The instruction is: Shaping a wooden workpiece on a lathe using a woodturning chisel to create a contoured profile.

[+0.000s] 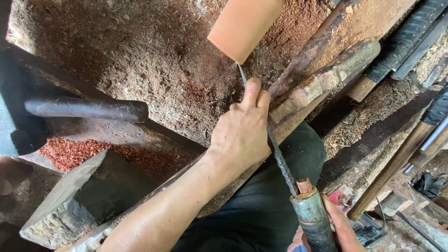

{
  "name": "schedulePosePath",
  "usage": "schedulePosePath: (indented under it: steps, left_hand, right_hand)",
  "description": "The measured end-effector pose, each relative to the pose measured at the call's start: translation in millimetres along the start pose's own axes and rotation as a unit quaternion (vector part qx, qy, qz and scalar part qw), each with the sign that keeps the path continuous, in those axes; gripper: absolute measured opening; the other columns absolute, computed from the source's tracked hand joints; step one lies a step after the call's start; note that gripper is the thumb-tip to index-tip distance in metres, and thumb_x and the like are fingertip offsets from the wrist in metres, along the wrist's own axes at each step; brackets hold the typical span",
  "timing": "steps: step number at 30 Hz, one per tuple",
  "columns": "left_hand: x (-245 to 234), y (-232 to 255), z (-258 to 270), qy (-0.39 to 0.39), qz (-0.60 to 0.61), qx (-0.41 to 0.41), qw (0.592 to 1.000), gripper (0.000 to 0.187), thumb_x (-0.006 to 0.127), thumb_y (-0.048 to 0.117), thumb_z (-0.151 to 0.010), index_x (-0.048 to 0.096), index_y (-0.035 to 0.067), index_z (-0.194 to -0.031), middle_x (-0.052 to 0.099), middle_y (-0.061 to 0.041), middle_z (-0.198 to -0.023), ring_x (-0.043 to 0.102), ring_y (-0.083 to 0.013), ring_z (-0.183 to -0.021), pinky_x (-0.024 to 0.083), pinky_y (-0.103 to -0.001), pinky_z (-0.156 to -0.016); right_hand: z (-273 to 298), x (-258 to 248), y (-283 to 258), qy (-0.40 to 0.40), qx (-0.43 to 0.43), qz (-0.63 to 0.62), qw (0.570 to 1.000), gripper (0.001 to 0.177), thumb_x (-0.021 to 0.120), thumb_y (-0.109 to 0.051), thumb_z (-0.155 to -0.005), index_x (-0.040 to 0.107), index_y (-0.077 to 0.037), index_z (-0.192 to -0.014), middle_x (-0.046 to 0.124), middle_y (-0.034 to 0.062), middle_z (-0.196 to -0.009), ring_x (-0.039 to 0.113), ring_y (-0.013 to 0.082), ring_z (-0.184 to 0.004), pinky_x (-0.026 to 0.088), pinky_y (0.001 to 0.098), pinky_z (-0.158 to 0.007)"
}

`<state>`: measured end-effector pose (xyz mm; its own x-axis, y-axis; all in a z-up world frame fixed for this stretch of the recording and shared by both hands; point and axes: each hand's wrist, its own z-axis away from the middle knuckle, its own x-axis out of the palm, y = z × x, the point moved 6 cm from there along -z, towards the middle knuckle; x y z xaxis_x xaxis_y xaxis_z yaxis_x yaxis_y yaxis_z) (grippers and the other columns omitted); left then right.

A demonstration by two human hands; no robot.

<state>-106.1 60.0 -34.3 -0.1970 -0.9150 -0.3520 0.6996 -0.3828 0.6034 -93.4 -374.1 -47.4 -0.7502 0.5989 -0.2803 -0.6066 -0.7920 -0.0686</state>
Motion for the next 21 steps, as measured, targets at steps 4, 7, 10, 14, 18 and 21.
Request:
schedulePosePath:
  steps: [4, 7, 10, 14, 18, 21]
  left_hand:
    - [1, 0, 0, 0.000, -0.015, 0.001, 1.000, 0.060, 0.063, -0.004, -0.069, 0.040, 0.001, -0.125, 0.019, -0.015, -0.149, 0.066, -0.0418, -0.076, 0.063, -0.051, -0.047]
    - [2, -1, 0, 0.023, -0.012, 0.008, 1.000, 0.060, 0.063, -0.003, -0.069, 0.041, 0.001, -0.124, 0.021, -0.014, -0.147, 0.065, -0.0434, -0.076, 0.062, -0.052, -0.046]
    - [0, 0, 1, 0.041, -0.004, 0.017, 0.999, 0.058, 0.062, -0.003, -0.070, 0.042, 0.001, -0.124, 0.022, -0.013, -0.147, 0.064, -0.0463, -0.076, 0.060, -0.057, -0.047]
    - [0, 2, 1, 0.031, -0.017, 0.014, 0.999, 0.069, 0.060, -0.010, -0.066, 0.040, -0.002, -0.131, 0.021, -0.016, -0.149, 0.065, -0.0389, -0.070, 0.063, -0.046, -0.041]
    - [-1, 4, 0, 0.028, -0.026, 0.011, 0.999, 0.072, 0.065, -0.004, -0.065, 0.039, 0.000, -0.132, 0.021, -0.016, -0.150, 0.064, -0.0419, -0.076, 0.062, -0.051, -0.045]
    - [-1, 1, 1, 0.005, -0.001, -0.004, 1.000, 0.074, 0.061, -0.008, -0.068, 0.036, 0.000, -0.137, 0.016, -0.016, -0.157, 0.065, -0.0381, -0.078, 0.065, -0.047, -0.050]
  right_hand:
    - [-13, -8, 12, -0.050, -0.094, 0.111, 0.988, 0.082, 0.057, -0.042, -0.079, 0.044, -0.015, -0.156, 0.056, 0.0049, -0.156, 0.054, 0.0195, -0.143, 0.040, 0.0415, -0.120]
    - [-9, -1, 4, -0.029, -0.021, 0.043, 0.998, 0.079, 0.055, -0.037, -0.082, 0.046, -0.015, -0.157, 0.061, 0.0073, -0.154, 0.058, 0.0229, -0.140, 0.042, 0.0421, -0.120]
    - [-2, 4, 6, -0.014, 0.043, -0.030, 0.998, 0.073, 0.049, -0.027, -0.087, 0.047, -0.013, -0.158, 0.063, 0.0139, -0.151, 0.061, 0.0301, -0.135, 0.044, 0.0454, -0.117]
    - [0, 18, -16, -0.032, 0.022, 0.023, 0.999, 0.077, 0.050, -0.039, -0.083, 0.050, -0.013, -0.155, 0.061, 0.0069, -0.154, 0.056, 0.0195, -0.142, 0.042, 0.0393, -0.120]
    - [10, 15, -25, -0.087, -0.125, 0.127, 0.980, 0.091, 0.061, -0.049, -0.077, 0.037, -0.017, -0.159, 0.049, 0.0032, -0.162, 0.046, 0.0173, -0.149, 0.034, 0.0410, -0.123]
    - [-9, 3, 9, 0.011, 0.112, -0.048, 0.993, 0.067, 0.042, -0.031, -0.095, 0.043, -0.013, -0.159, 0.055, 0.0095, -0.159, 0.053, 0.0251, -0.143, 0.041, 0.0455, -0.119]
